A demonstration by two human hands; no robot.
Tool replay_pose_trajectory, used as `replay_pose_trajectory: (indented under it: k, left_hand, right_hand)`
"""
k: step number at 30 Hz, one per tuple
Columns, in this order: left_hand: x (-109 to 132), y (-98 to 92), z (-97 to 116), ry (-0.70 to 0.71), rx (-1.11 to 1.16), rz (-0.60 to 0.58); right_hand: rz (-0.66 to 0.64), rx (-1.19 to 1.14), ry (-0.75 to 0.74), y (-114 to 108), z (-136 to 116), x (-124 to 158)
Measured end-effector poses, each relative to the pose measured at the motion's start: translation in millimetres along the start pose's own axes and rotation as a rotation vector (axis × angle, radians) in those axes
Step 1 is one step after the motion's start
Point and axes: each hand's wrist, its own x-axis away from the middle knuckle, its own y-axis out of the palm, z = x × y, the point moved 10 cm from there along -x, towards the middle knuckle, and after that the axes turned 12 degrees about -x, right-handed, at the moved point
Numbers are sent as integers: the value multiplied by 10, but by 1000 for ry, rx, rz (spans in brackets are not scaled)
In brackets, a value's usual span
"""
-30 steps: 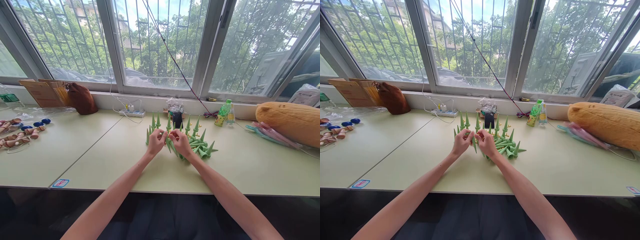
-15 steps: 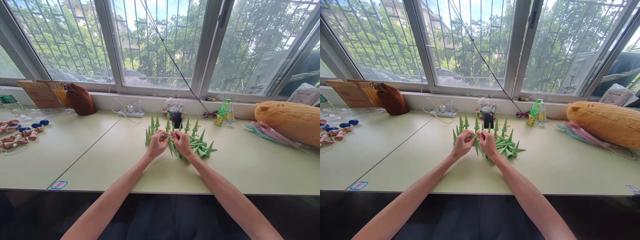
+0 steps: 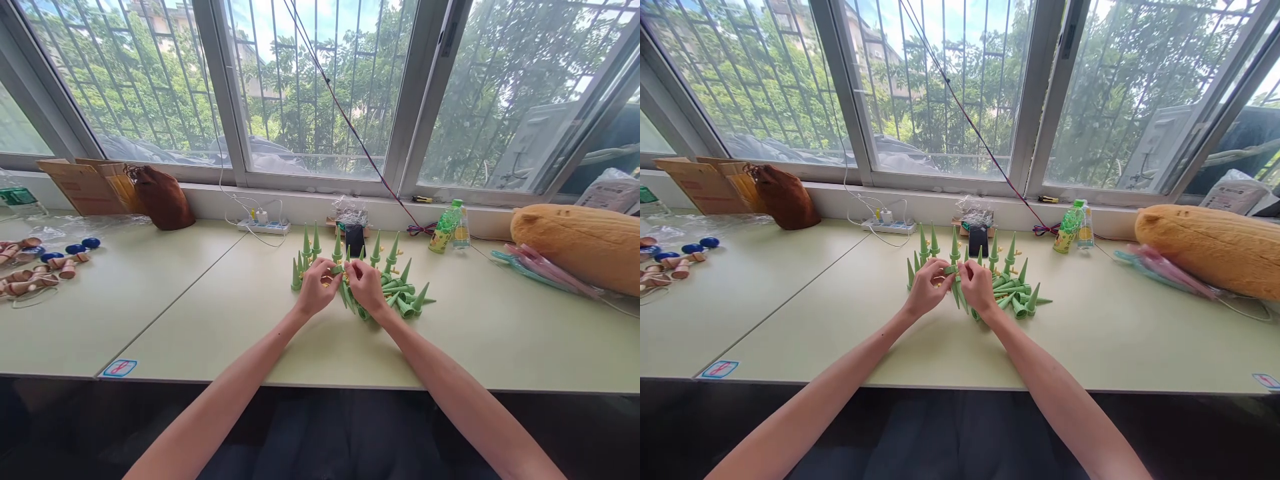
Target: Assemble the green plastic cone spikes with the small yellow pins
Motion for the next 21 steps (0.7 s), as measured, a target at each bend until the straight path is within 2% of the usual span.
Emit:
replay_pose_trajectory:
  k: [12, 21]
  left_hand:
    - [19, -3, 92, 82, -42, -11]
    - [-7, -26, -19, -111, 127, -1]
  right_hand:
    - [30, -25, 55, -23, 60, -14]
    - [121, -107, 44, -133, 60, -17]
